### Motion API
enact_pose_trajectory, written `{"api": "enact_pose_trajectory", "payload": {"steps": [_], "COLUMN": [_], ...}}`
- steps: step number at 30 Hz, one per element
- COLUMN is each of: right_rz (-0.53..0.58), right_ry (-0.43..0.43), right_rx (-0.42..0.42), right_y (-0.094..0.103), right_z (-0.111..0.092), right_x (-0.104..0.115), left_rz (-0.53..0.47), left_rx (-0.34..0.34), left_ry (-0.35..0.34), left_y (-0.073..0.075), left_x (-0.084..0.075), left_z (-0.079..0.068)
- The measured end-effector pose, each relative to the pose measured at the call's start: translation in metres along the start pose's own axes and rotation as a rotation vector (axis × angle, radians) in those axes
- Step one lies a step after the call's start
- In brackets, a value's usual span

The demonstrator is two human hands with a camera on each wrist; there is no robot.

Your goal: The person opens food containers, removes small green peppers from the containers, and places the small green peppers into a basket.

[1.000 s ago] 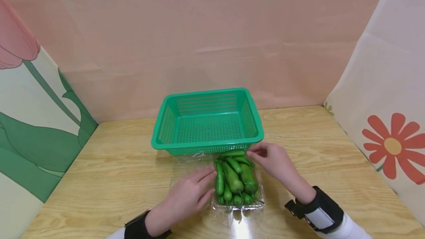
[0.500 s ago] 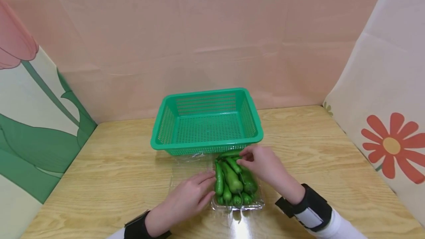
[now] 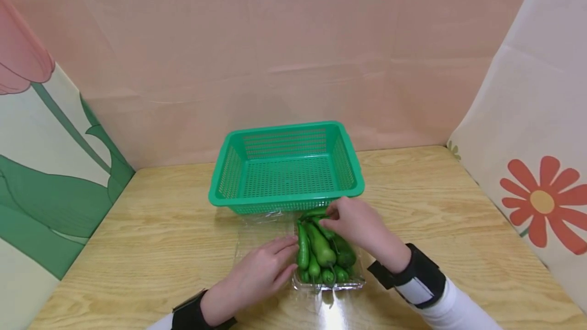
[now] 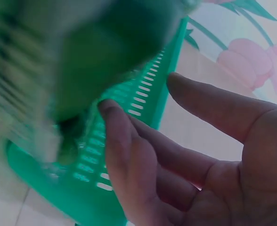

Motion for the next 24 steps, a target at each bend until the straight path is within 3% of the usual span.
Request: {"api": "enact_pose_trajectory", "payload": {"steps": [7, 13, 24], "right_rz": [-0.037, -0.027, -0.06], "right_ry": [-0.023, 0.006, 0.042], "right_rx": [0.046, 0.08, 0.073], "right_y": [-0.001, -0.006, -0.012], "right_z": [0.002, 0.004, 0.01], "right_x": [0.005, 0.004, 0.001], "left_rz": [-0.006, -0.007, -0.001], "left_rx": [-0.012, -0.012, -0.009], "left_ry": [0.0, 0.002, -0.003], "left_y": [0.001, 0.001, -0.001], "left_x": [0.0, 0.0, 0.001], "left_z": [0.0, 0.0, -0.001]}}
Point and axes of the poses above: each hand's wrist, its own z-axis towards the middle knuckle, its own y-axis out of the back of the hand, x = y × z, the point moved 5 cm from there along z, towards the middle knuckle, and after that the axes turned 13 degrees about -y, right-handed, at the moved point
